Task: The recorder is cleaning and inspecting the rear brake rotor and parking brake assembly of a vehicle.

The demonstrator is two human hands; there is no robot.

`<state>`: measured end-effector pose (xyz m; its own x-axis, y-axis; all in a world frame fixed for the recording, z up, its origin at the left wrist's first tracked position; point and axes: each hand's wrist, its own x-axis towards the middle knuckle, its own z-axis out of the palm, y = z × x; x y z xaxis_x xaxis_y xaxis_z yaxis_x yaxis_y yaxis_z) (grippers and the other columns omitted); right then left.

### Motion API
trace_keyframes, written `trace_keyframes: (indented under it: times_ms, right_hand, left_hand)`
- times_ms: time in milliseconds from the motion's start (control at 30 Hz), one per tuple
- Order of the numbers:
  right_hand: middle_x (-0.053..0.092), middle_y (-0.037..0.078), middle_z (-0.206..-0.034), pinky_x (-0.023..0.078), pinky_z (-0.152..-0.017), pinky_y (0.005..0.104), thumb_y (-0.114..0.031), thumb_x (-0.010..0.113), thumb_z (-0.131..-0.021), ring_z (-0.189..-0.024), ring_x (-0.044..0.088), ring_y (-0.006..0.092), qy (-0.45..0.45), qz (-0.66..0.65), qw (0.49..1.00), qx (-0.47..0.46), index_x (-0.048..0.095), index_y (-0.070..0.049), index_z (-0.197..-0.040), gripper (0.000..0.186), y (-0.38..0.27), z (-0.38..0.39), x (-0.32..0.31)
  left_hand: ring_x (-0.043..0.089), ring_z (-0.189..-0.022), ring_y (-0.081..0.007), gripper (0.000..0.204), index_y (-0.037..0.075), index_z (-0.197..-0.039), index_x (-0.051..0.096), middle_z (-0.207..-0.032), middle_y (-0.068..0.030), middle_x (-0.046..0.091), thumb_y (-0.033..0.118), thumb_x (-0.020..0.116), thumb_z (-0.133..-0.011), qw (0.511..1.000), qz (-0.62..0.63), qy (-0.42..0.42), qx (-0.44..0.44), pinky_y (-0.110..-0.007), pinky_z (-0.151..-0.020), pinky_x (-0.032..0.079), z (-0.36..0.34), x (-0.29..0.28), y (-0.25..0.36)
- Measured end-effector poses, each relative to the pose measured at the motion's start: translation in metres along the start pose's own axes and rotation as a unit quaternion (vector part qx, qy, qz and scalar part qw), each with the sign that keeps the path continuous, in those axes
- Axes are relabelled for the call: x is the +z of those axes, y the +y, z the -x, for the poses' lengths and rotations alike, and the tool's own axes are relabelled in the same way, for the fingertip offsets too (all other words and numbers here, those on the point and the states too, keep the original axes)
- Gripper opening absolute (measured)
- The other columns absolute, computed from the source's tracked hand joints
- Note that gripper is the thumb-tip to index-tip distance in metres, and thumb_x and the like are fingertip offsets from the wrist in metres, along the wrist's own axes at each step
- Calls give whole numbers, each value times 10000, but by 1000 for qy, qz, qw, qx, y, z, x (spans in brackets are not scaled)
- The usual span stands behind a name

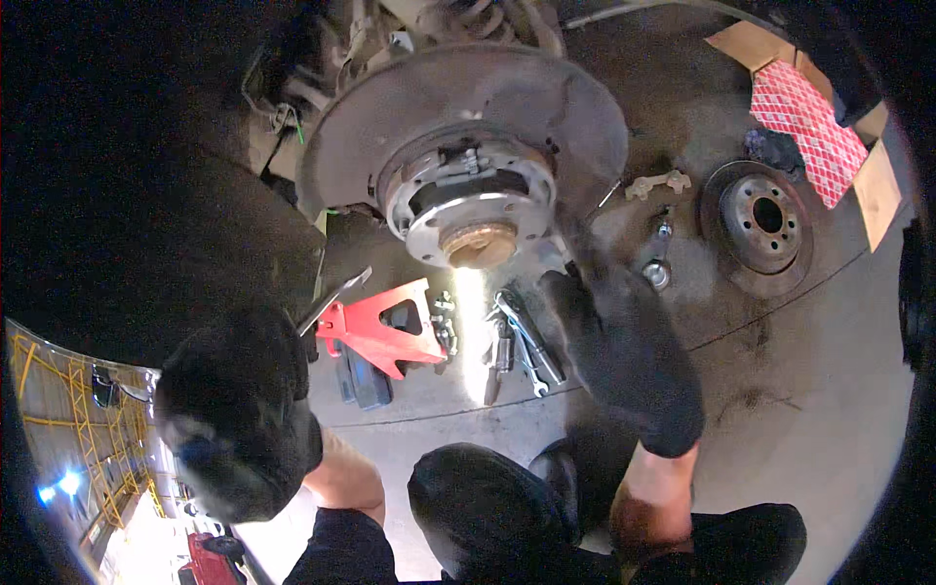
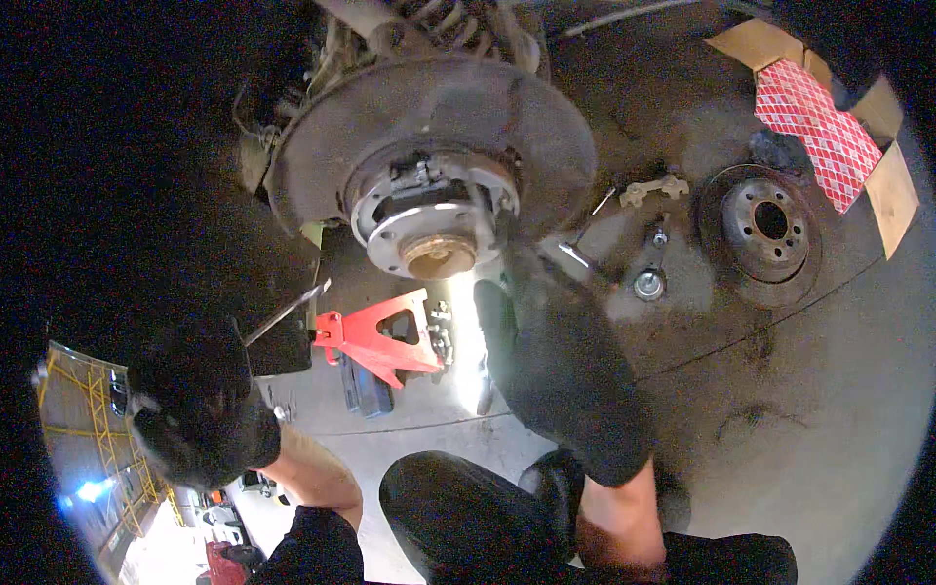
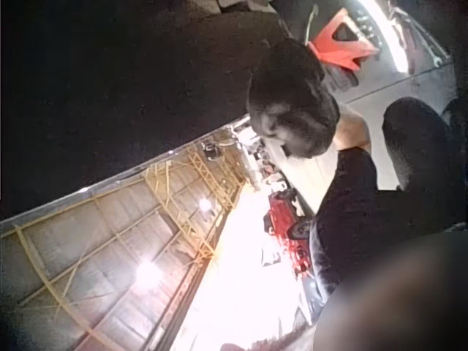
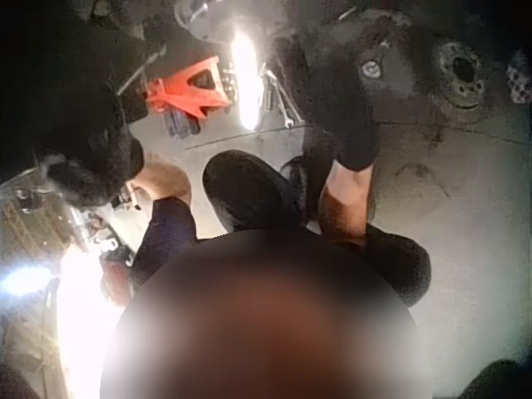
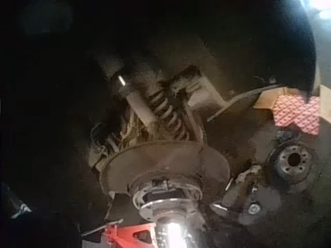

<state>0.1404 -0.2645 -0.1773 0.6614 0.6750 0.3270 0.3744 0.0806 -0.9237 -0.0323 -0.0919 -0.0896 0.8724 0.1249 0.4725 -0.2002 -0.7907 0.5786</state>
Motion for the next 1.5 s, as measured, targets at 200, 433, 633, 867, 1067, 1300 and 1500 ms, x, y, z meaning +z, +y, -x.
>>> trace_keyframes:
  times_ms: [200, 433, 633, 867, 1067, 1300, 1500]
  right_hand:
    - [666, 277, -893, 512, -770, 469, -92, 599, -947, -801, 657, 414, -45, 152, 986, -55, 646, 18, -1297, 370, -27, -17, -14]
    - [688, 207, -970, 528, -793, 457, -107, 682, -889, -880, 670, 370, -35, 353, 882, -312, 699, -22, -1213, 335, -22, -34, -23]
    - [686, 99, -1076, 534, -823, 423, -70, 691, -885, -966, 661, 296, -40, 378, 812, -443, 726, -81, -1184, 301, -10, -51, -33]
    - [664, 130, -1054, 529, -802, 398, -74, 695, -885, -945, 653, 293, -67, 414, 841, -342, 716, -40, -1167, 285, -36, -41, -21]
    - [675, 179, -974, 525, -767, 411, -61, 662, -908, -873, 664, 326, 6, 367, 892, -263, 696, 24, -1135, 244, -31, -25, 0]
    - [656, 290, -820, 504, -702, 536, -77, 583, -910, -787, 661, 470, 115, 123, 983, -76, 662, 50, -1030, 192, -29, -9, 62]
    - [672, 257, -876, 522, -742, 487, -124, 595, -940, -811, 673, 429, 57, 168, 977, -117, 714, -10, -1021, 184, -23, -10, 29]
  left_hand:
    - [691, -713, -288, 218, -9, -981, 595, -741, -181, 654, 167, 717, -943, 989, -118, -23, -84, -415, -658, 512, 37, 50, -39]
    - [677, -820, -438, 187, 4, -1074, 593, -879, -251, 685, 167, 621, -986, 905, -48, -161, -391, -534, -729, 495, 187, 176, -199]
    - [638, -1047, -445, 205, 18, -1084, 635, -1116, -245, 654, 138, 661, -920, 953, -119, -48, -275, -523, -860, 514, 203, 176, -220]
    - [670, -792, -170, 80, 70, -909, 679, -897, -81, 703, 100, 752, -897, 947, -189, 221, -137, -331, -779, 531, 92, 59, -127]
    - [668, -1080, -325, 301, 135, -1111, 776, -1166, -118, 723, 137, 817, -814, 920, -333, 158, 136, -429, -962, 520, -45, -16, -76]
    - [673, -1118, -326, 364, 162, -1131, 780, -1229, -136, 709, 239, 826, -779, 871, -443, -21, 210, -457, -994, 515, -101, -13, -88]
    - [689, -1056, -340, 363, 192, -1118, 787, -1214, -131, 710, 264, 817, -763, 879, -446, -25, 170, -464, -947, 534, -104, -8, -89]
